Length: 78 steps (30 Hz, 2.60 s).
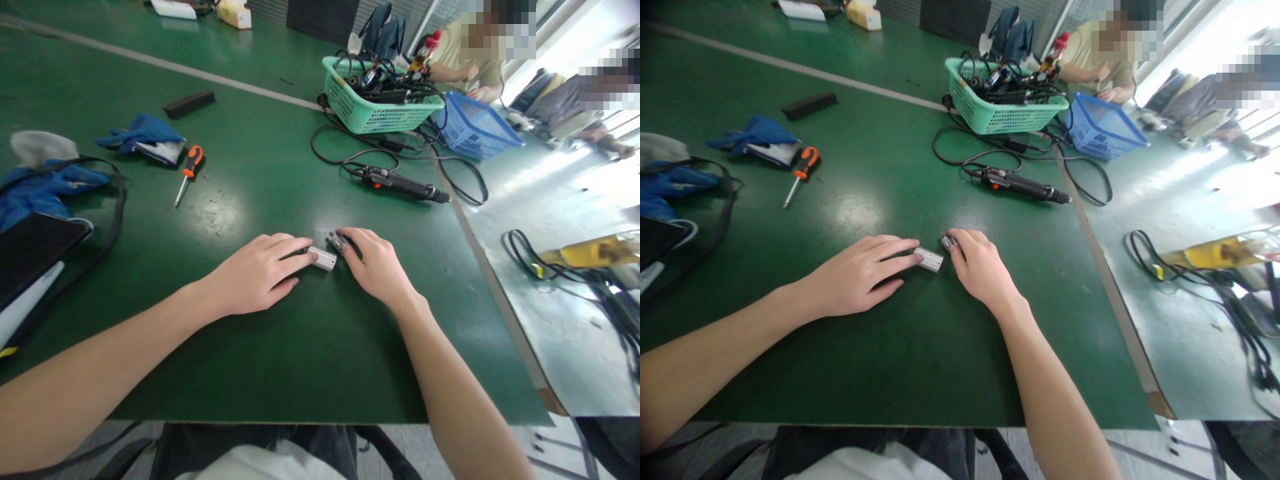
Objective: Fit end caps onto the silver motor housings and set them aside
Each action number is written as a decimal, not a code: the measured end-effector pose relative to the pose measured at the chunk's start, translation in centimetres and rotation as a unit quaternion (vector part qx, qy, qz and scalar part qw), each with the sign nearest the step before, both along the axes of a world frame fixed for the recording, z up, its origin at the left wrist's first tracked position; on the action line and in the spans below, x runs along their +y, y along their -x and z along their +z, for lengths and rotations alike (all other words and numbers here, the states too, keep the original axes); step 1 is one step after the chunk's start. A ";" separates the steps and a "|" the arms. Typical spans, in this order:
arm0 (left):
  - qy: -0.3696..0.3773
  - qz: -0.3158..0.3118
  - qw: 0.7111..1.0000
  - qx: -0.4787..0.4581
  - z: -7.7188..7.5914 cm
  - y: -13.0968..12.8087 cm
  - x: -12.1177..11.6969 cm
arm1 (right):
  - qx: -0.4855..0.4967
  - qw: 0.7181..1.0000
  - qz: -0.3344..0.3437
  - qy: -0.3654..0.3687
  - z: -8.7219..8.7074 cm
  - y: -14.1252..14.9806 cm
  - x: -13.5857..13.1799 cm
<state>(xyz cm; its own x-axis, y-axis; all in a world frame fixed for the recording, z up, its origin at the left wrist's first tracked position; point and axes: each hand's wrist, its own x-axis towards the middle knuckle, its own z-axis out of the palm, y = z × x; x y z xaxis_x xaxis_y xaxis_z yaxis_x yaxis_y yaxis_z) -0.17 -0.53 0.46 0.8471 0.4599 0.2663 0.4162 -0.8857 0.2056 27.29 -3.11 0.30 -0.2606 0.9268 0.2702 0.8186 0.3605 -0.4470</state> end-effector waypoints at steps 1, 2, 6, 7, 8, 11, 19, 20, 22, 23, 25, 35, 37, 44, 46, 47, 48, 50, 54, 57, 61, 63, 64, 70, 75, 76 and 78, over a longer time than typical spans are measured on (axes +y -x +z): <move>0.001 0.000 1.000 -0.003 0.0 0.0 0.0 | -0.006 1.000 -0.012 -0.007 -0.1 -0.2 0.0; 0.003 0.001 1.000 -0.005 0.0 0.0 -0.1 | -0.012 1.000 -0.018 -0.011 -0.1 -0.3 0.0; 0.008 -0.009 1.000 -0.015 0.2 0.0 -0.2 | -0.036 0.999 -0.017 -0.006 -0.1 0.0 -0.3; 0.008 -0.014 1.000 -0.017 0.2 -0.1 -0.2 | -0.041 0.999 -0.018 -0.005 -0.1 0.1 -0.4; 0.009 -0.020 1.000 -0.018 0.3 -0.1 -0.2 | -0.044 0.999 -0.022 -0.005 -0.2 0.3 -0.4; 0.014 -0.034 0.999 -0.014 0.3 0.0 -0.1 | -0.060 0.997 -0.038 -0.005 -0.6 0.5 -0.6; 0.010 -0.023 1.000 0.010 0.2 0.0 -0.1 | -0.064 0.996 -0.069 -0.002 -0.2 0.2 -0.7; 0.007 -0.017 1.000 0.012 0.1 0.0 -0.1 | -0.053 0.996 -0.077 -0.011 0.0 0.2 -0.8; 0.004 -0.003 1.000 0.011 0.0 0.0 0.0 | -0.027 0.995 -0.087 -0.034 0.3 0.2 -0.9; 0.006 0.006 1.000 0.007 0.0 0.0 0.1 | -0.014 0.995 -0.089 -0.046 0.5 0.2 -1.0; 0.013 0.028 1.000 -0.001 -0.1 0.0 0.3 | 0.008 0.994 -0.082 -0.066 0.9 0.3 -1.2; 0.034 0.054 0.998 -0.010 -0.7 0.2 0.7 | 0.002 0.993 0.122 0.000 0.9 2.6 -2.4; 0.032 0.051 0.998 -0.018 -0.7 0.3 0.7 | -0.005 0.993 0.121 0.015 0.5 2.8 -2.3; 0.022 0.048 0.998 -0.023 -0.5 0.3 0.7 | -0.002 0.992 0.121 0.024 0.3 2.8 -2.1; 0.020 0.046 0.998 -0.025 -0.5 0.3 0.7 | -0.001 0.992 0.121 0.027 0.4 2.8 -2.1; 0.019 0.045 0.998 -0.025 -0.5 0.3 0.7 | 0.000 0.992 0.121 0.028 0.4 2.9 -2.2; 0.018 0.044 0.998 -0.027 -0.5 0.3 0.7 | 0.000 0.992 0.121 0.028 0.4 2.9 -2.2; 0.015 0.044 0.998 -0.031 -0.5 0.3 0.7 | -0.001 0.992 0.121 0.029 0.4 2.9 -2.2; 0.003 0.049 0.998 -0.042 -0.3 0.2 0.6 | -0.001 0.992 0.121 0.031 0.4 2.9 -2.2; -0.013 0.052 0.997 -0.055 -0.1 0.1 0.4 | -0.005 0.992 0.120 0.033 0.5 2.9 -2.2; -0.023 0.036 0.999 -0.020 -0.2 0.0 0.3 | -0.012 0.992 0.123 0.032 0.6 2.8 -2.2; -0.010 0.024 1.000 0.009 -0.4 0.0 0.4 | -0.012 0.991 0.131 0.028 0.5 2.8 -2.2; -0.002 0.022 1.000 0.019 -0.5 0.0 0.4 | -0.012 0.990 0.138 0.026 0.4 2.7 -2.2; 0.019 0.017 0.999 0.042 -0.8 0.1 0.5 | -0.013 0.984 0.177 0.021 0.2 2.9 -2.3; 0.014 0.008 0.999 0.034 -0.8 0.2 0.5 | -0.017 0.984 0.173 0.027 0.6 3.2 -2.4; 0.013 0.003 0.999 0.034 -0.8 0.2 0.5 | -0.017 0.985 0.172 0.027 0.6 3.2 -2.4; 0.011 -0.006 0.999 0.032 -0.8 0.2 0.5 | -0.021 0.985 0.168 0.025 0.6 3.3 -2.4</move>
<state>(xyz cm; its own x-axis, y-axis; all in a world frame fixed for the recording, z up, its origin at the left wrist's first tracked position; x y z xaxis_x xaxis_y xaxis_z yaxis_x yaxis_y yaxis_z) -0.34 -0.04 -0.29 0.8676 0.4544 0.2017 0.4182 -0.8865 0.1982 24.02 -5.49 0.94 -0.5643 0.7987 0.2090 0.6751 0.5921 -0.4401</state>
